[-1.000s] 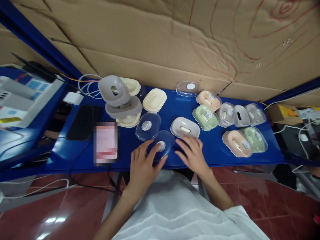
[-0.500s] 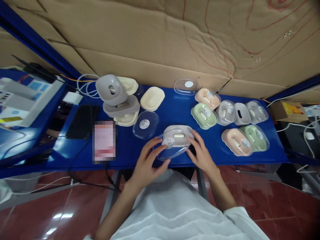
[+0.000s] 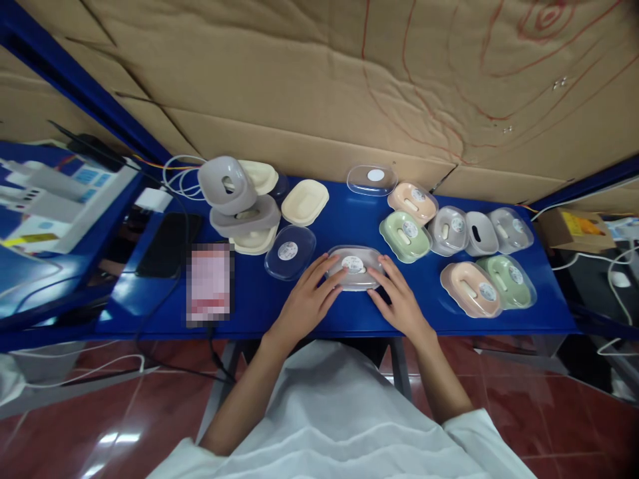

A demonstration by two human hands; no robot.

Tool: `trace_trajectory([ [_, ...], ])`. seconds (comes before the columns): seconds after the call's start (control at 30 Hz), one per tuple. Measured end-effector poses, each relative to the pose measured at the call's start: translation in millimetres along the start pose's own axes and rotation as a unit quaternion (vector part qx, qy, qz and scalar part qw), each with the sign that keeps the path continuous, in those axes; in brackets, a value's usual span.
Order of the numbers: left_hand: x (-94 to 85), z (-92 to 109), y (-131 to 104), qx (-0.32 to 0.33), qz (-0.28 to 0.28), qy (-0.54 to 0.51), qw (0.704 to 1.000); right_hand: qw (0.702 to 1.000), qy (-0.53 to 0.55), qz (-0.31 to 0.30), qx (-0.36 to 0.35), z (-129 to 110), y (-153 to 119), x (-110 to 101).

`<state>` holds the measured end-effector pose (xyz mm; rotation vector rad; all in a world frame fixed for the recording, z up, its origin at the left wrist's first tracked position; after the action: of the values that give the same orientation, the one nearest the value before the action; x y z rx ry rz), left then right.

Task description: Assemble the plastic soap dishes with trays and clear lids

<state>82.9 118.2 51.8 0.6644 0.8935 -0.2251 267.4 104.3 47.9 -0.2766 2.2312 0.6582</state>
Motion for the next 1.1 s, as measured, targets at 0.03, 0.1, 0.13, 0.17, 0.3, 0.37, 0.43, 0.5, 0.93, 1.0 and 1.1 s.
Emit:
trace_trajectory([
  [0.03, 0.3, -0.3, -0.2, -0.003, 0.003, 0.000, 1.000, 1.000, 0.000, -0.006, 0.008, 2.3, 0.1, 1.7],
  [0.1, 1.1, 0.9, -0.1, -0.001, 0.010, 0.002, 1.000, 1.000, -0.007, -0.016, 0.019, 6.5, -0.4, 3.9],
  [0.13, 2.0, 1.8, 0.1, 0.002, 0.010, 0.005, 1.000, 1.000, -0.013, -0.019, 0.020, 7.6, -0.7, 4.4],
  [0.17, 3.2, 2.7, 0.2, 0.005, 0.011, 0.009, 1.000, 0.999, -0.021, -0.021, 0.017, 7.9, -1.1, 4.5],
  [0.3, 8.1, 3.0, -1.1, 0.010, 0.013, 0.017, 1.000, 0.998, -0.057, -0.016, 0.000, 5.0, -3.7, 3.9],
  [0.37, 9.5, 1.7, -2.8, 0.010, 0.014, 0.012, 1.000, 0.998, -0.069, -0.009, -0.004, 2.5, -5.1, 3.9],
  [0.43, 9.9, 1.0, -4.2, 0.010, 0.016, 0.007, 1.000, 0.997, -0.072, -0.005, -0.009, 0.3, -6.3, 4.3],
  [0.5, 9.8, 1.5, -4.5, 0.012, 0.016, 0.004, 1.000, 0.998, -0.056, 0.002, -0.008, 0.5, -6.9, 3.3],
  [0.93, 11.3, 2.6, 1.8, 0.011, 0.029, -0.017, 0.999, 0.999, -0.005, 0.006, 0.046, 14.8, -1.6, -2.0],
  [1.0, 10.8, 1.8, 1.8, 0.012, 0.031, -0.018, 0.999, 0.999, -0.003, -0.003, 0.053, 18.9, 2.2, -3.0],
  [1.1, 11.7, 1.3, 1.6, 0.011, 0.031, -0.022, 0.999, 0.998, 0.004, -0.039, 0.054, 24.3, 8.0, 2.6],
])
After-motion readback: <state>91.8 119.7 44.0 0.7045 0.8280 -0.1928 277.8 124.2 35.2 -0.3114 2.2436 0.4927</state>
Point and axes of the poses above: each hand's wrist, its own y-axis towards the middle knuckle, its own x-axis out of the palm, z = x × y, the point moved 10 cm from there along y, towards the middle knuckle, and after that the axes turned 8 degrees about y, right-handed, at the moved point
